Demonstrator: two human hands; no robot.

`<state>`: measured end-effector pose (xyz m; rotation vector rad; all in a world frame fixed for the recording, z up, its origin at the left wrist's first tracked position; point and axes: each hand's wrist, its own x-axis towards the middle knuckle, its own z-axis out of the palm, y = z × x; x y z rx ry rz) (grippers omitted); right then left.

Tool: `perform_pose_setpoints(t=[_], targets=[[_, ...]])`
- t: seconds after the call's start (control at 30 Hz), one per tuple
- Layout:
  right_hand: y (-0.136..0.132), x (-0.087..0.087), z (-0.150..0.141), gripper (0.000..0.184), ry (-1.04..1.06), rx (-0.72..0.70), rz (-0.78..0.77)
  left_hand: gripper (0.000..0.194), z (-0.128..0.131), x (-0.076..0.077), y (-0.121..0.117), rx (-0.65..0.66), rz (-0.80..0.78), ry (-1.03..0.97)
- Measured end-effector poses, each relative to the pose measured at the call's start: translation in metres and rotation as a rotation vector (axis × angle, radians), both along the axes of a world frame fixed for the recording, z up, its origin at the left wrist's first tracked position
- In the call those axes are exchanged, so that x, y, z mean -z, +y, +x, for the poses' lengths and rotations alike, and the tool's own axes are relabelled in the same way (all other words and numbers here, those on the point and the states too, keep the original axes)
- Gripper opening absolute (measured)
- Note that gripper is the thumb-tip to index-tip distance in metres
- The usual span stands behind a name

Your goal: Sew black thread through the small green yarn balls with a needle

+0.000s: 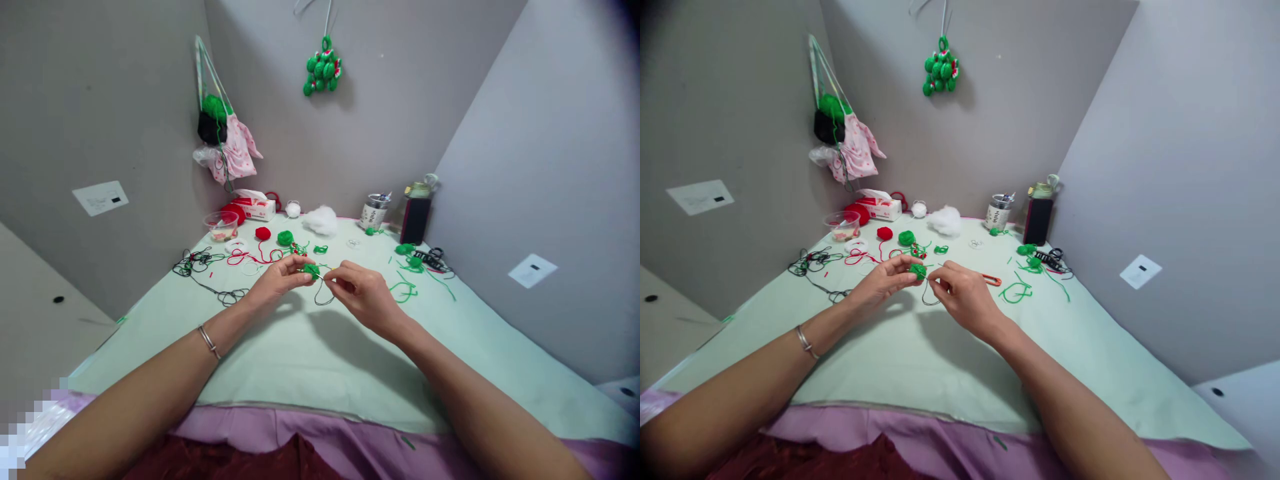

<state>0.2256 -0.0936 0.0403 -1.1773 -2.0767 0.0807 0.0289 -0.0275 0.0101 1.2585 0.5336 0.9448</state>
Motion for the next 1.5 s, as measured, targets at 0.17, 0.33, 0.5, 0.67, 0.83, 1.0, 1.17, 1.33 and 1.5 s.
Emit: perform_pose_setpoints(t=[0.17,0.33,0.5,0.67,0.83,1.0,1.17,1.33,1.5], targets=[[-0.002,0.001,-0.004,0.013,0.017,0.034,-0.037,0.033,-0.001,0.003,0.002,-0.055,0.065,0.078],[0.002,0.009,-0.008,0.009,0.178,-0.016,-0.145,0.032,0.000,0.006,0.001,-0.018,-0.016,-0.014],[0.009,0.017,-0.007,0.008,0.315,-0.084,-0.133,0.029,-0.001,0.004,-0.001,0.041,-0.105,-0.111],[0.014,0.018,-0.002,0.010,0.344,-0.102,-0.093,0.028,-0.002,0.000,-0.003,0.070,-0.128,-0.091],[0.014,0.019,-0.003,0.008,0.377,-0.088,-0.102,0.023,0.000,-0.001,-0.005,0.032,-0.067,-0.107],[0.012,0.018,-0.008,0.014,0.449,-0.075,-0.183,0.025,0.005,0.003,-0.007,0.013,0.004,-0.075],[0.014,0.018,-0.006,0.015,0.488,-0.041,-0.358,0.028,0.006,0.008,-0.006,-0.044,0.082,0.002],[0.016,0.020,-0.007,0.006,0.575,-0.081,-0.490,0.030,0.005,0.008,-0.005,-0.117,0.183,0.063],[0.011,0.018,-0.010,0.002,0.473,-0.065,-0.350,0.029,0.007,0.008,-0.007,-0.090,0.214,0.079]])
